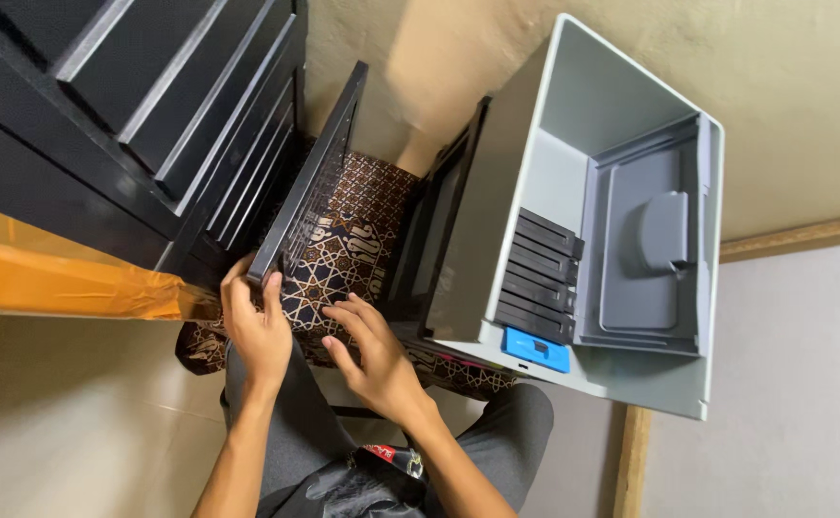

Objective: The person sits on the floor assembling a plastic drawer storage cabinet. They fit black side panels and frames together, snap a green handle piece onto a gray drawer front, attach black rails to the drawer sides, then slide the assembled drawer into the cabinet body and press the front panel into place.

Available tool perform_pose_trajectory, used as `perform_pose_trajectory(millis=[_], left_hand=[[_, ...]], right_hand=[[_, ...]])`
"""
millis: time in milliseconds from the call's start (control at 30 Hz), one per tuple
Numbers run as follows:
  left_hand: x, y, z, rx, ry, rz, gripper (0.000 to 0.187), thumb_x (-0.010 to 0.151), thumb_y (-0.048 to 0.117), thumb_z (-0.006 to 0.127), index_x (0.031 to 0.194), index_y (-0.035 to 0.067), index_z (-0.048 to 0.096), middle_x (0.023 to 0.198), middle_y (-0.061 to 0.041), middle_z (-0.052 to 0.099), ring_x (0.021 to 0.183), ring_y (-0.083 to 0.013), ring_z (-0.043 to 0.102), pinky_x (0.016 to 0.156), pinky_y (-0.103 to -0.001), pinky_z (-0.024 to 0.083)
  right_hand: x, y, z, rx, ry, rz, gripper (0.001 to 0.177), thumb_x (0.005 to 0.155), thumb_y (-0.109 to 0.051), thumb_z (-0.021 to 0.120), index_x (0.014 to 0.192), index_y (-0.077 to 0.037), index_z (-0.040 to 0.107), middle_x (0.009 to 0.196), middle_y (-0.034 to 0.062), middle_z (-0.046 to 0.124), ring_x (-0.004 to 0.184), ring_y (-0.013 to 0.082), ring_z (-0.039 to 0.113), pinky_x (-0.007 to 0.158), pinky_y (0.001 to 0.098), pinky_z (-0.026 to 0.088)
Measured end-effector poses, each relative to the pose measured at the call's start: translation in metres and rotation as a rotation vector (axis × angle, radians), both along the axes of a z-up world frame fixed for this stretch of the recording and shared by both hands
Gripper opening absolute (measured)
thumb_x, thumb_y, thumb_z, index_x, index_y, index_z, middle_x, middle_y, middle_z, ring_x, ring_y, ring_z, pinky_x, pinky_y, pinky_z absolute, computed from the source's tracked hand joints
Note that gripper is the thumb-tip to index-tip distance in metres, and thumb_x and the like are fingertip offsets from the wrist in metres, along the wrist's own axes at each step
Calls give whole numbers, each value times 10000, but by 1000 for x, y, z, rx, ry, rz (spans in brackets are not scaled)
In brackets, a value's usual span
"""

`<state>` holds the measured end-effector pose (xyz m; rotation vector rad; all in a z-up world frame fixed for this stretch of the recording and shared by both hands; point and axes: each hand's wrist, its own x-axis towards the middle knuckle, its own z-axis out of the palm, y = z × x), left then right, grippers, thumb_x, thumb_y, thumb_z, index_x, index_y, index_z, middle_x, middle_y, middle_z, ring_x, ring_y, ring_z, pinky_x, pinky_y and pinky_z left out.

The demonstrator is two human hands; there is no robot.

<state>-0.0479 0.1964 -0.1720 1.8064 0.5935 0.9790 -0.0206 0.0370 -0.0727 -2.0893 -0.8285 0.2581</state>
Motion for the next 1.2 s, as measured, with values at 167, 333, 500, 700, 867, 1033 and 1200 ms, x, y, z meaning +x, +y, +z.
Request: perform_pose_trajectory(millis=[167,333,500,700,867,1033,1200], left_hand=[[-26,-7,15,-8,53,66,295,1111,211,661,1001,-17,510,982,-120,541,884,-226,557,802,-375,448],[-65,-4,46,104,-36,121,254,1120,193,664,1053,-6,521,971,-96,521,862,-203,519,769,-354,424],[-115,-2,85,29,-34,82,256,1137,165,658,1033,6,486,924,-56,539,758,-138,513,693,-269,422],[-173,4,121,47,-175,42,270,1202,127,611,1054,-31,449,1021,-52,546,946,-115,525,880,-229,431],[-210,9,155,-49,-206,131,407,1193,194,717,977,-1,433,941,-47,561,845,-99,511,771,-213,400],[-250,8,191,-362,39,299,432,1126,460,640,1088,46,521,654,-25,379,503,-140,340,472,-309,232],[-269,14,194,-638,238,438,464,1064,550,582,1167,97,587,566,-4,314,405,-153,275,398,-357,172]], right_hand=[[-12,-19,8,53,-47,-39,352,990,-187,677,1314,-63,620,1356,150,634,1397,346,541,1141,426,452],[-24,-35,13,57,-31,-47,361,996,-217,661,1321,-65,627,1372,167,630,1388,353,543,1140,436,445],[-35,-51,11,28,-16,-71,399,1014,-273,623,1354,-65,610,1432,204,572,1396,366,511,1141,453,408],[-43,-59,7,3,53,-125,508,1025,-347,581,1450,-75,523,1433,188,587,1309,321,577,1120,434,434],[-52,-58,12,-34,352,-234,669,974,-417,548,1545,-121,366,1486,187,488,1129,330,675,1000,415,519],[-64,-64,1,165,267,-162,710,1028,-410,550,1582,-42,302,1568,242,418,1392,316,496,1056,382,488],[-80,-86,-11,269,255,-235,620,1031,-313,615,1525,1,412,1435,205,608,1307,263,607,1086,342,458]])
